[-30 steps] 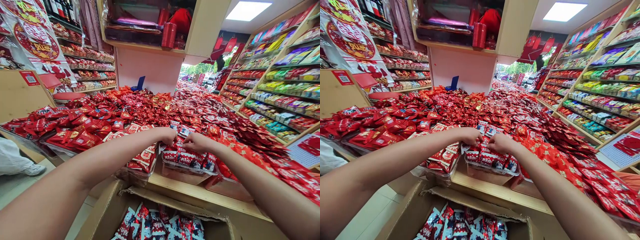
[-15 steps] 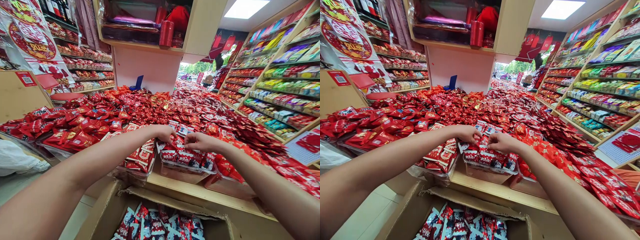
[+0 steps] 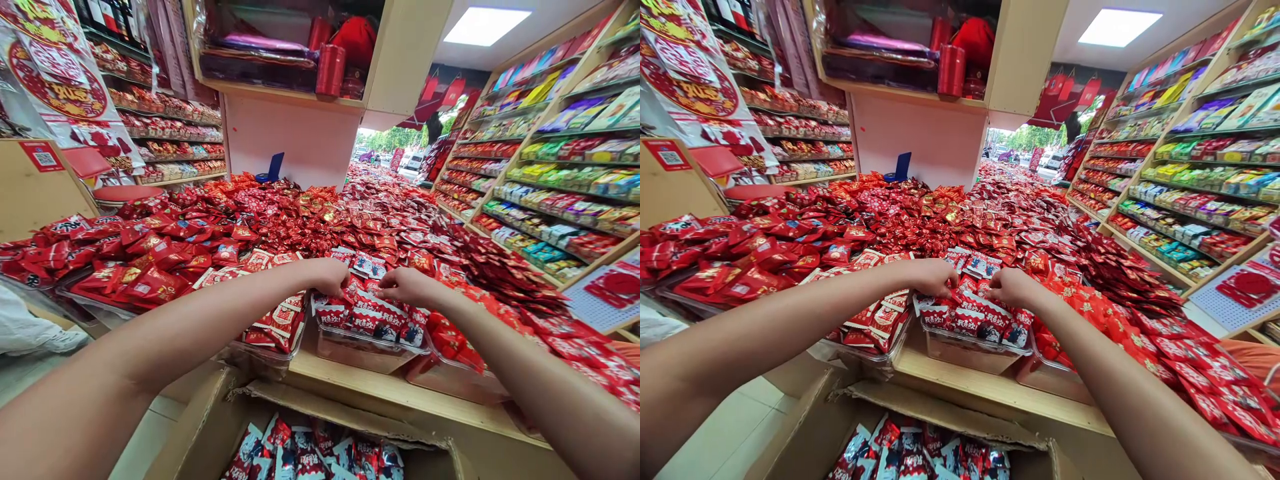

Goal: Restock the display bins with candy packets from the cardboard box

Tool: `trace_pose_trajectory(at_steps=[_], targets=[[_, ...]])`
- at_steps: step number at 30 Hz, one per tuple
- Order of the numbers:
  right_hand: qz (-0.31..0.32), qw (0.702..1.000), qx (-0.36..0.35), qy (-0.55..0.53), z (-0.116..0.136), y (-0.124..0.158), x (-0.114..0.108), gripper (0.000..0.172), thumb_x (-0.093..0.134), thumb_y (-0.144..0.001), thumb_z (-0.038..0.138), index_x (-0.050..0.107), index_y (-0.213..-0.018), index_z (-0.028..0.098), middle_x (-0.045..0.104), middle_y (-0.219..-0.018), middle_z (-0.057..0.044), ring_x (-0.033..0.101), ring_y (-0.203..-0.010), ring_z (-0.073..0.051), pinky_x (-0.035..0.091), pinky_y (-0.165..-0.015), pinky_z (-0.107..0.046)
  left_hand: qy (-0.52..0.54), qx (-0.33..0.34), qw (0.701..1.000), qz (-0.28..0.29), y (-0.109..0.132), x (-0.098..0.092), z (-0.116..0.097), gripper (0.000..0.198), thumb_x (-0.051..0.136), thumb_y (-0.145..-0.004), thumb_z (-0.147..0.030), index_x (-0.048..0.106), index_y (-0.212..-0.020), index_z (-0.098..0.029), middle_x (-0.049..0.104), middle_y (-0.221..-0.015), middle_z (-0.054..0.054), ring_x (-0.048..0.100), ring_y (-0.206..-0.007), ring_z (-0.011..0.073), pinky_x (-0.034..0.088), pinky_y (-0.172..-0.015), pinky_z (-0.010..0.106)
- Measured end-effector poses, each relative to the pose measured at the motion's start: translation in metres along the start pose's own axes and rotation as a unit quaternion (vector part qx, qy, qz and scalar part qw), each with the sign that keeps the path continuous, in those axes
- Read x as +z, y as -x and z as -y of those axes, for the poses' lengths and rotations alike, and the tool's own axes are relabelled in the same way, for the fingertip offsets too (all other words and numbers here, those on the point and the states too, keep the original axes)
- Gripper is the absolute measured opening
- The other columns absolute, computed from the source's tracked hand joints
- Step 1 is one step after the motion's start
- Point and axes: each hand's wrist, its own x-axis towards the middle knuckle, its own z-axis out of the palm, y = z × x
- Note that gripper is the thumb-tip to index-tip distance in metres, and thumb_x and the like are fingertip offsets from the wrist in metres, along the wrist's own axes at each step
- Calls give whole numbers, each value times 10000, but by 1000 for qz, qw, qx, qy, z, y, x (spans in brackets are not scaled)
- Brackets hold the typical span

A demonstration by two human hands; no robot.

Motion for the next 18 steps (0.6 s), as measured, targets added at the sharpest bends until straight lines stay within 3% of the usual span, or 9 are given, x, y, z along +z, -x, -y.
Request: trace_pose_trajectory(at_steps=[4, 8, 11, 14, 18], targets=[[9, 1000, -14, 16, 5, -7, 7, 170, 561, -715, 247, 689, -803, 178, 692, -773, -57, 613, -735, -194, 436, -637, -265, 20, -4, 1000, -17, 2, 0, 2, 279, 625, -667, -259, 665, -936, -195, 685, -879, 58, 584, -748, 186, 389, -613, 239], [-3, 1000, -22, 11, -7, -6, -12, 201, 548, -734, 268, 677, -862, 180, 692, -823, -38, 613, -749, -167, 442, -664, -241, 74, -24, 995, -55, 2, -4, 16, 256, 621, -657, -273, 669, -886, -168, 679, -815, 55, 574, -687, 168, 387, -573, 232], [-52, 998, 13, 22, -26, -6, -30, 214, 507, -756, 243, 664, -876, 161, 688, -850, -50, 610, -759, -173, 440, -668, -253, 129, -52, 983, -119, 1, -11, 34, 285, 617, -658, -283, 657, -906, -149, 669, -807, 60, 572, -670, 163, 399, -583, 241], [-85, 995, 38, 28, -32, -12, -35, 214, 500, -761, 259, 664, -854, 158, 690, -820, -53, 613, -733, -180, 439, -629, -255, 198, -86, 956, -201, 1, -16, 54, 292, 606, -673, -292, 640, -921, -143, 660, -865, 61, 583, -709, 153, 422, -617, 233], [-97, 995, -6, 25, -2, -35, -20, 263, 458, -800, 336, 653, -873, 176, 686, -848, -49, 613, -749, -172, 434, -648, -251, 280, -116, 901, -310, 3, -18, 73, 344, 528, -752, -343, 583, -1003, -115, 636, -949, 90, 582, -789, 149, 449, -680, 240]])
